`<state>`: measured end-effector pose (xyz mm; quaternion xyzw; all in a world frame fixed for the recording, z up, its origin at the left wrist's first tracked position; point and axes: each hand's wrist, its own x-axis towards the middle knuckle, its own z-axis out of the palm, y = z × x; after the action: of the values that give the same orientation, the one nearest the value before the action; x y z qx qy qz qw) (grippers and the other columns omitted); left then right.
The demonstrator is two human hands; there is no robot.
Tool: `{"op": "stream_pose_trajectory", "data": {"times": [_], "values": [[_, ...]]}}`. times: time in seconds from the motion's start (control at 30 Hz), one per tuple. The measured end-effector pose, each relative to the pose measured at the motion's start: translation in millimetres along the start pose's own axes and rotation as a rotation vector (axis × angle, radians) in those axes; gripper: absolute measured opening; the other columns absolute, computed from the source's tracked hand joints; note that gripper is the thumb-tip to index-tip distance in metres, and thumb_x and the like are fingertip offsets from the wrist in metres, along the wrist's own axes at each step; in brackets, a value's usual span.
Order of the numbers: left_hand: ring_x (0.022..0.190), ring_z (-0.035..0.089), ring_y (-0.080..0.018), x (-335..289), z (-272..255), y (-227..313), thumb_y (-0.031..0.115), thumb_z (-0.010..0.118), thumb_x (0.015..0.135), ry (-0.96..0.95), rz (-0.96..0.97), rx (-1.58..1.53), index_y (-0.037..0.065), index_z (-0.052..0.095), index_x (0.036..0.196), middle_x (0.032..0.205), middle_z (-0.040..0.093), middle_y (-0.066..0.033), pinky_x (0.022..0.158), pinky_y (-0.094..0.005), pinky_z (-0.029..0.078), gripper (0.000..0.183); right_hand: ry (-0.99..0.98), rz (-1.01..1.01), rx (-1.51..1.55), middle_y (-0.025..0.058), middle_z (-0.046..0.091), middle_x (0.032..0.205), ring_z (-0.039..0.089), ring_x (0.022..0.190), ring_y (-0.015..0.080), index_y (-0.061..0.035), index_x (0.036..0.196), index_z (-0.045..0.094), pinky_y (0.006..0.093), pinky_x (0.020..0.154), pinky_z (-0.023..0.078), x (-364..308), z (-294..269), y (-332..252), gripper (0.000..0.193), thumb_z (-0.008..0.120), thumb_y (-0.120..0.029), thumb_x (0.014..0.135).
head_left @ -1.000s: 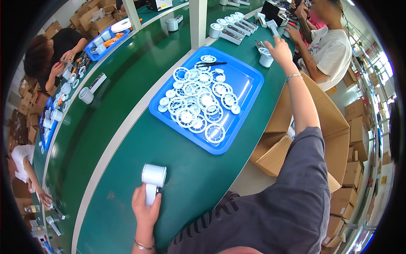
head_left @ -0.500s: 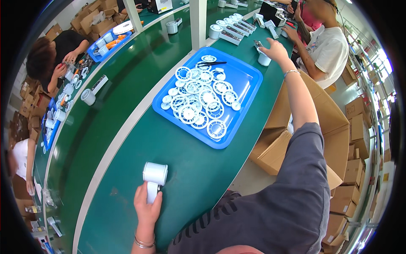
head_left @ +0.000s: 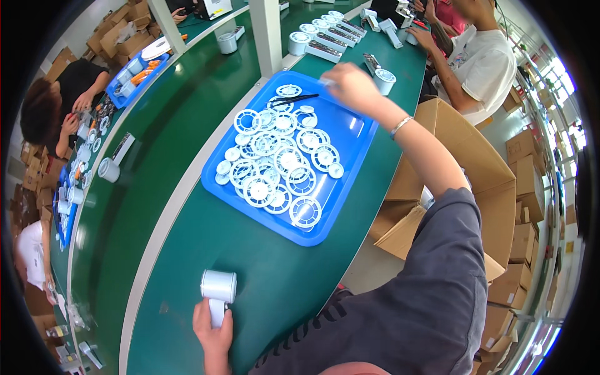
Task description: The person assembles small white handheld fans on a green assembly line. They pick up fan bodies and circuit boards, attach the components, and place the finished units into a cardboard box. The person also handles a blue tray containing circular fan blades and other small parts.
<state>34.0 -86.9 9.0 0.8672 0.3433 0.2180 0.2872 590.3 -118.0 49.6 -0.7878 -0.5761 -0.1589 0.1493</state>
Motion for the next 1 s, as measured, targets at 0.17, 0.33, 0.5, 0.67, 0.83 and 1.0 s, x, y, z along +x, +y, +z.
{"op": "stream_pose_trajectory", "data": {"times": [0.17,0.33,0.5,0.67,0.83,1.0], "values": [[0.083,0.054,-0.0332,0.9,-6.7,4.5,0.006,0.066,0.068,-0.067,-0.061,0.024,-0.009,0.050,0.115,0.095,0.056,-0.0191,0.072,-0.0393,0.044,0.052,-0.069,0.075,0.400,0.0145,0.060,0.113,0.053,0.111,0.0271,-0.0086,0.115,0.061,0.0361,0.096,0.041,23.5,-8.9,19.4,0.049,0.067,-0.041,0.078],[0.087,0.053,-0.0337,5.2,-10.9,9.5,0.007,0.066,0.070,-0.116,-0.111,0.022,-0.008,0.050,0.117,0.098,0.055,-0.0193,0.076,-0.0395,0.043,0.053,-0.226,0.701,-0.259,0.0174,0.065,0.104,0.063,0.095,0.0323,-0.0034,0.115,0.059,0.0405,0.079,0.051,41.7,-16.8,118.6,0.056,0.065,-0.041,0.074],[0.094,0.052,-0.0339,0.9,-13.3,15.0,0.009,0.065,0.072,-0.104,-0.180,-0.013,-0.008,0.049,0.118,0.105,0.053,-0.0196,0.082,-0.0390,0.042,0.051,-0.501,0.820,-0.153,0.0222,0.062,0.109,0.061,0.099,0.0346,0.0031,0.104,0.063,0.0399,0.081,0.050,44.1,15.5,166.8,0.043,0.062,-0.027,0.074],[0.106,0.048,-0.0347,2.7,-29.5,7.3,0.010,0.064,0.074,-0.020,-0.117,0.051,-0.006,0.050,0.119,0.116,0.050,-0.0217,0.091,-0.0401,0.038,0.049,-0.257,0.868,-0.027,0.0251,0.064,0.096,0.064,0.089,0.0334,0.0102,0.098,0.062,0.0393,0.078,0.050,36.8,-0.9,150.5,0.041,0.060,-0.021,0.071],[0.115,0.048,-0.0284,35.5,-45.5,19.4,0.014,0.064,0.076,0.100,-0.131,-0.193,0.000,0.051,0.123,0.126,0.047,-0.0174,0.090,-0.0367,0.042,0.050,-0.143,0.521,0.647,0.0030,0.058,0.075,0.052,0.061,0.0105,0.0054,0.093,0.061,0.0276,0.054,0.041,30.4,-86.8,1.2,0.029,0.062,-0.021,0.080],[0.122,0.043,-0.0232,63.9,-30.6,49.8,0.013,0.072,0.073,-0.064,-0.133,-0.661,0.011,0.022,0.144,0.136,0.041,-0.0121,0.090,-0.0356,0.044,0.087,-0.083,0.064,0.901,0.0042,0.058,0.077,0.053,0.067,0.0109,0.0065,0.102,0.056,0.0255,0.061,0.043,14.9,-82.5,-207.4,0.030,0.064,-0.012,0.080]]}}
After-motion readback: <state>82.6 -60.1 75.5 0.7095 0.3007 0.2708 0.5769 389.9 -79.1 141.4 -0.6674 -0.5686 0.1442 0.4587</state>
